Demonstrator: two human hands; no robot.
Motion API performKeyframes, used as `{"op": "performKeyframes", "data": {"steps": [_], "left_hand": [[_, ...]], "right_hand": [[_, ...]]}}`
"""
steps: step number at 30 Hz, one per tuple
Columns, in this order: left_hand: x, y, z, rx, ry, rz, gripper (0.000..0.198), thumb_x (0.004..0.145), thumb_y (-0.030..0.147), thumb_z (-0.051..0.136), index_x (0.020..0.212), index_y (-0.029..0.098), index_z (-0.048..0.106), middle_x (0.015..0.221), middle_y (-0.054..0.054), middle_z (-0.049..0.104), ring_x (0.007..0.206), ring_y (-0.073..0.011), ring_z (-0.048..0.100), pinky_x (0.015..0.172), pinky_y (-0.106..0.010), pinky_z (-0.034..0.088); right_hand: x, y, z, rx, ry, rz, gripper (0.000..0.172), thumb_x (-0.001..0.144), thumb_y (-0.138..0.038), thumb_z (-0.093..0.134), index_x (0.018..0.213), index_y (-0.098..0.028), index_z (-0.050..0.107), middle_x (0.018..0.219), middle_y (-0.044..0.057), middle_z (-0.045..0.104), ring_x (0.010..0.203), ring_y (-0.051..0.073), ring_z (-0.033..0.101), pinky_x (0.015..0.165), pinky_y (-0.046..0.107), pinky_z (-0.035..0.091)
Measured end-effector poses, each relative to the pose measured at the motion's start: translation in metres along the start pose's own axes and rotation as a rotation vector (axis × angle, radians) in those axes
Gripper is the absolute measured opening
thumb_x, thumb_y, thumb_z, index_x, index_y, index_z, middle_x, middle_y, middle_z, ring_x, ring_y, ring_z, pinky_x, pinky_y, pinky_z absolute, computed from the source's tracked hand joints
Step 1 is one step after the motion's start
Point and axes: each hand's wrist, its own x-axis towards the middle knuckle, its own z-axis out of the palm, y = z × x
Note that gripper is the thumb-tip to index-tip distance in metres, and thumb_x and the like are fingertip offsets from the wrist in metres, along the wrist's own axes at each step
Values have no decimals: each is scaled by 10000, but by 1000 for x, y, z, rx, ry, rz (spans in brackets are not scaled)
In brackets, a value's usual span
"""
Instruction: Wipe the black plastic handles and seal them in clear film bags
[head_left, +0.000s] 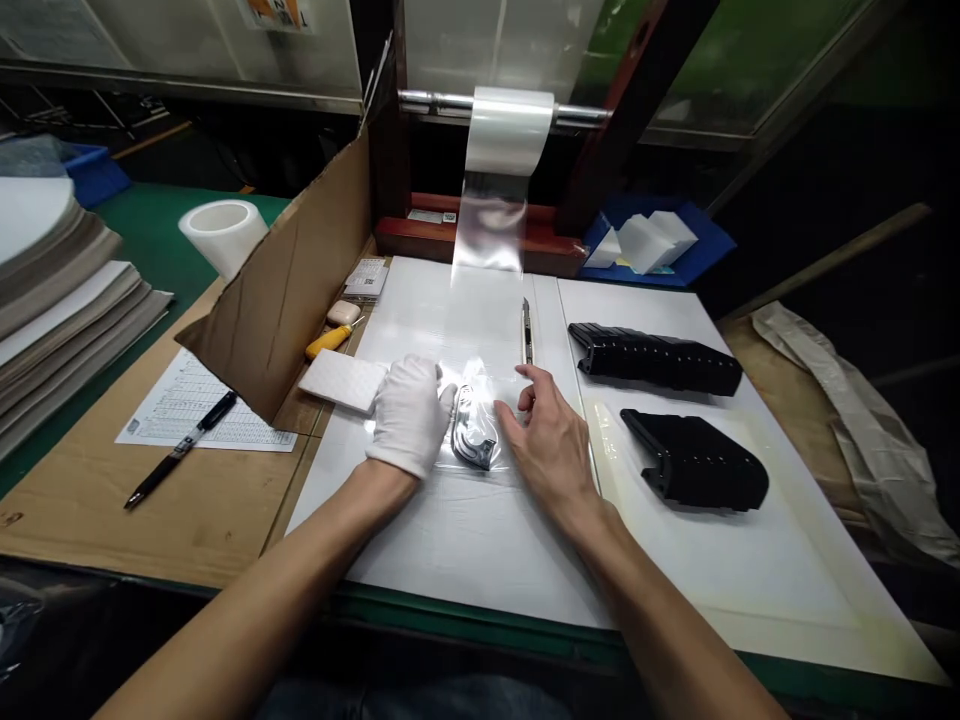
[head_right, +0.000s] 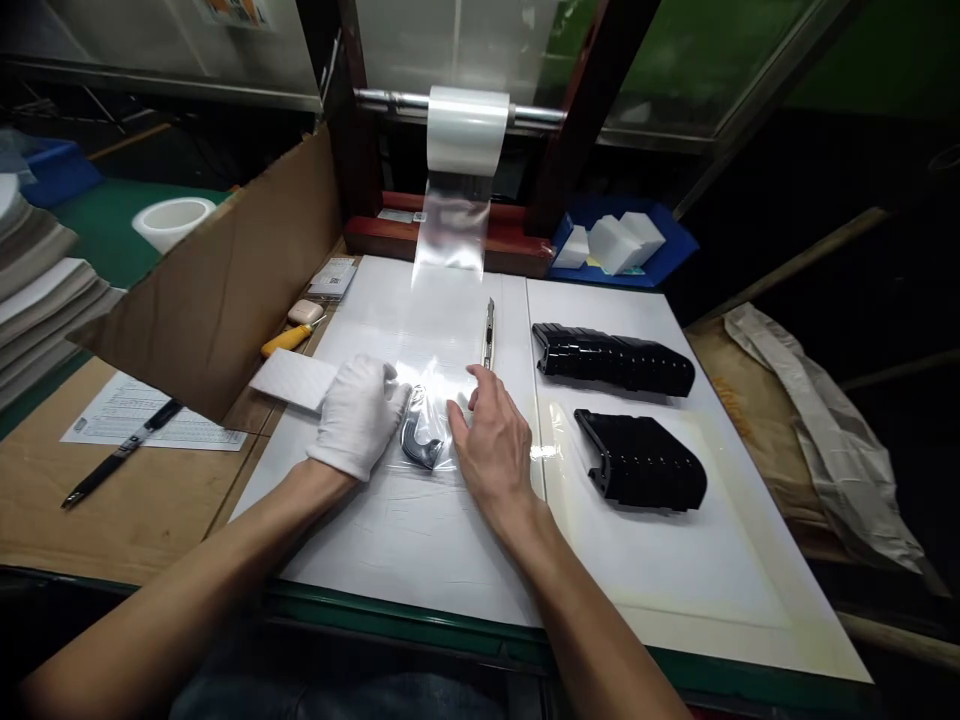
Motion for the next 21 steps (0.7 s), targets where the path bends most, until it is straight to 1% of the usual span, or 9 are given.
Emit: {"op": "performKeyframes", "data": {"steps": [3,6,9,11,13,15,16,19,21], "left_hand": [[-7,-2,-2,49,-7,133,202,959,199,511,1041,176,694,1128,-145,686,1038,-292,623,894,-415,478],[-29,-10,-15,68,-22,274,222,969,161,507,1082,204,693,1154,-114,701,1053,-272,637,908,-399,501],[-64,-13,-27,62,144,294,238,967,183,540,1166,154,667,1166,-158,698,1067,-301,639,888,-427,519],[-89,-2,-29,-98,275,248,220,950,250,596,1137,176,684,1060,-128,725,945,-271,672,820,-398,533],[-108,24,-24,-457,50,128,246,937,341,608,1121,202,695,948,-83,730,821,-221,680,754,-351,540],[-115,64,-13,-801,-465,-89,394,926,434,588,1230,192,654,850,-60,718,734,-201,683,679,-322,548],[-114,86,-5,-878,-654,-161,491,919,470,580,1309,173,607,773,-43,705,644,-195,676,601,-311,543],[-96,149,24,-978,-827,-239,701,902,464,596,1495,143,405,567,31,624,423,-176,588,412,-266,438],[-80,177,38,-1024,-830,-294,662,899,396,607,1465,102,431,507,51,566,378,-154,524,387,-244,372]], "right_hand": [[-2,-1,0,-17,-25,-116,255,969,-252,523,1149,-209,698,942,67,613,852,218,559,709,343,438],[-16,-3,-16,-10,7,-139,239,979,-225,528,1095,-224,738,853,49,590,852,216,542,702,334,434],[-55,1,-38,48,102,-92,289,1004,-212,504,1231,-221,681,859,34,583,824,180,555,693,303,462],[-93,7,-49,149,154,-49,281,1011,-212,504,1234,-224,675,867,25,592,808,155,574,711,281,484],[-132,13,-56,242,199,1,267,1006,-208,520,1215,-239,683,882,20,612,807,142,598,723,266,495],[-163,19,-61,276,258,62,256,995,-215,539,1195,-257,693,916,23,644,842,147,632,759,264,510],[-175,20,-64,280,294,98,246,989,-229,552,1181,-262,701,943,29,664,872,157,649,785,270,518],[-195,19,-74,306,398,246,210,968,-310,586,1118,-265,726,1055,53,706,994,205,668,876,311,530],[-199,15,-81,341,435,333,222,956,-376,596,1079,-257,737,1097,65,717,1047,234,660,908,346,528]]}}
